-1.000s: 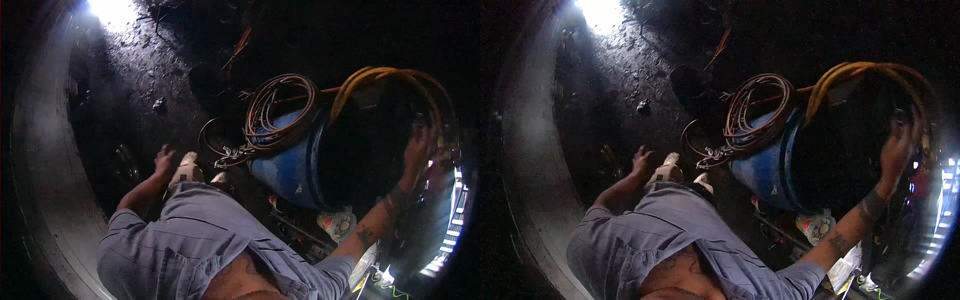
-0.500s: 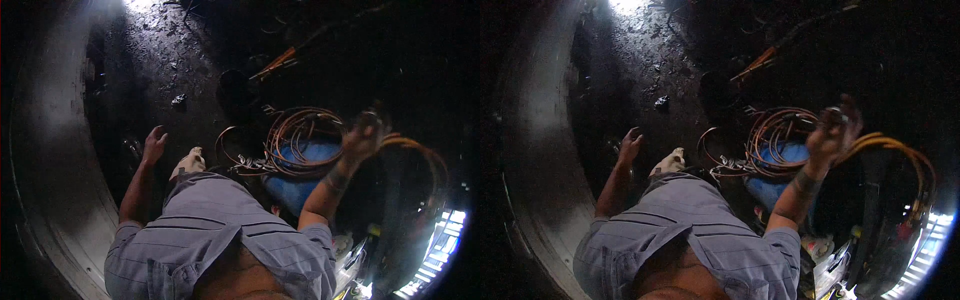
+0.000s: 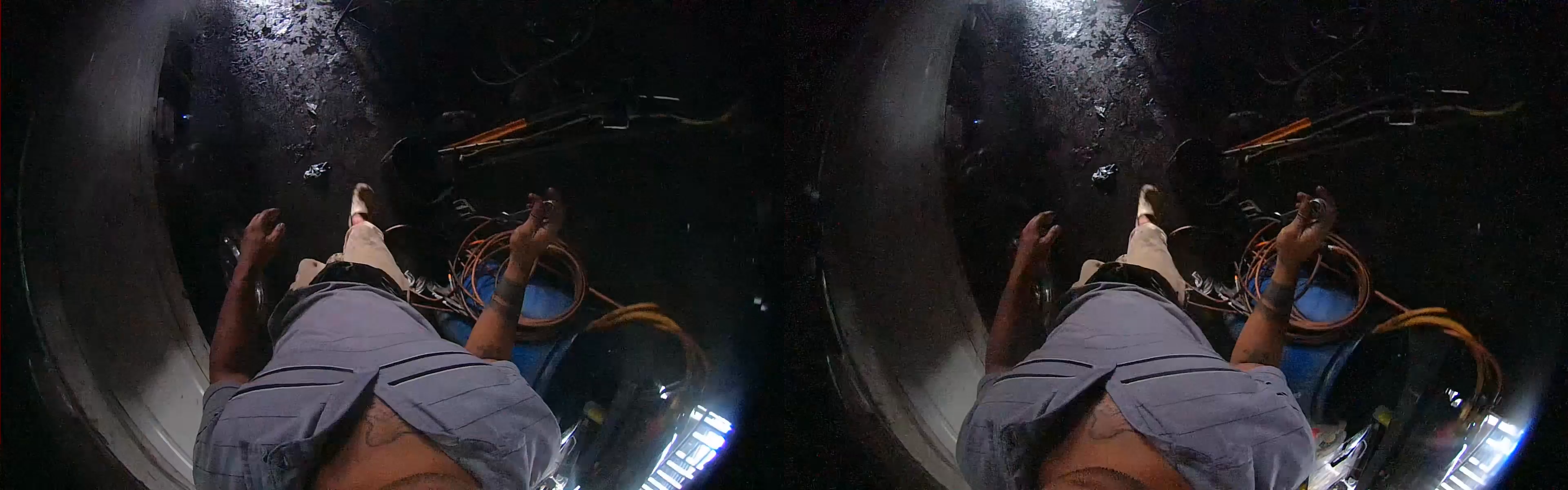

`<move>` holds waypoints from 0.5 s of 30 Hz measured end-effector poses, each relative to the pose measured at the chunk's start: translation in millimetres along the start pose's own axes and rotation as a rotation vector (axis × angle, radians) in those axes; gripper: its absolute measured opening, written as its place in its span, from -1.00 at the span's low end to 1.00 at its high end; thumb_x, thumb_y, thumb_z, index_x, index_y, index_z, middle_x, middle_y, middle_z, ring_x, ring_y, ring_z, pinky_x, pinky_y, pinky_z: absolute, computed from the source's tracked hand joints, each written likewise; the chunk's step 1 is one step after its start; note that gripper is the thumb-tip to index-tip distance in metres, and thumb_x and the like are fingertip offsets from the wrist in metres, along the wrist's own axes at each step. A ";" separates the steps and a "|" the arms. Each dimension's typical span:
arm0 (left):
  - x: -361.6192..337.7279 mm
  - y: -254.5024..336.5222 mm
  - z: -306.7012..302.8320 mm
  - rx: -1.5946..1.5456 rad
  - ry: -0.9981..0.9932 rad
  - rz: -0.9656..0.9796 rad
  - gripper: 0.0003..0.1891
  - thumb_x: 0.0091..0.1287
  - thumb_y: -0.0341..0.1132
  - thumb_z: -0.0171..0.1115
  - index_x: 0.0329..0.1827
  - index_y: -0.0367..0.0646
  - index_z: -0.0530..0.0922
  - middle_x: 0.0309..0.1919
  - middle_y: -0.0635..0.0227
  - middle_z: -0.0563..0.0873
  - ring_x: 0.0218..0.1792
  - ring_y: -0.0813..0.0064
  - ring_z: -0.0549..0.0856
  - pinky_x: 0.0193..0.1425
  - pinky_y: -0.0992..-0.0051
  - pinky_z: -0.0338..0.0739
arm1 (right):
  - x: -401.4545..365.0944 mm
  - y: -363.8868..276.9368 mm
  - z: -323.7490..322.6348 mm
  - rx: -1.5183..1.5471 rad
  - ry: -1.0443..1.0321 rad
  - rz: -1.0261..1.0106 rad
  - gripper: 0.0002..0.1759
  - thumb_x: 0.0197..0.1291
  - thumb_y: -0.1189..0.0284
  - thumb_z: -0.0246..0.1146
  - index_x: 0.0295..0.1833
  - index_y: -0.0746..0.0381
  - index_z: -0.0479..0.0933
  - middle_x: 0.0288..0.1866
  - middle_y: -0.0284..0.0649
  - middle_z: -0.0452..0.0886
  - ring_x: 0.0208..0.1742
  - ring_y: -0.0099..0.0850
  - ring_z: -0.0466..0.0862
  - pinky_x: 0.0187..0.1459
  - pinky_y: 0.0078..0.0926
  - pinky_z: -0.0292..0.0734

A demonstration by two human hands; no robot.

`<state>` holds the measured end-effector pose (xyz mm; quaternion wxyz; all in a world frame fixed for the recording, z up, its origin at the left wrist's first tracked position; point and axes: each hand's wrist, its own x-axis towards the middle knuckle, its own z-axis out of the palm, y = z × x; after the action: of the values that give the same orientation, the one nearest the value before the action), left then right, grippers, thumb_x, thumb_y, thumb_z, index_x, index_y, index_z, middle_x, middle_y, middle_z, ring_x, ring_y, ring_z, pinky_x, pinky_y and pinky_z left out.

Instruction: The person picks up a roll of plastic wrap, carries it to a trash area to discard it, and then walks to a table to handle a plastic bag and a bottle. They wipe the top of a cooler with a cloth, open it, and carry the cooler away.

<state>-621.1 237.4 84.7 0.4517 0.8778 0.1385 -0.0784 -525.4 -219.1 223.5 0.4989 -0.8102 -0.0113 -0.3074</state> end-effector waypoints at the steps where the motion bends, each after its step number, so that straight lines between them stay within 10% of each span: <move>1: 5.5 1.4 -3.6 0.005 -0.013 -0.035 -0.62 0.20 -0.30 0.20 0.07 -0.22 0.46 -0.04 0.12 0.57 0.01 0.20 0.59 0.08 0.31 0.48 | 7.4 2.3 6.3 -0.057 0.019 0.000 -0.75 0.32 0.43 0.04 0.07 0.28 0.36 0.01 -0.15 0.42 -0.09 -0.43 0.52 -0.10 -0.47 0.49; 15: 152.3 -20.8 -8.0 0.028 -0.027 -0.362 -0.58 0.12 -0.25 0.21 0.06 -0.18 0.49 -0.04 0.08 0.59 0.02 0.15 0.57 0.12 0.32 0.44 | 121.6 83.4 200.7 -0.347 -0.538 -0.042 -0.80 0.03 0.53 0.32 -0.19 0.26 0.54 0.09 -0.15 0.38 -0.06 -0.32 0.55 -0.09 -0.41 0.56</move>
<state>-482.9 281.7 33.3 0.4197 0.8437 0.2871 -0.1723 -302.0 -132.4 155.7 0.3260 -0.9350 -0.1073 -0.0896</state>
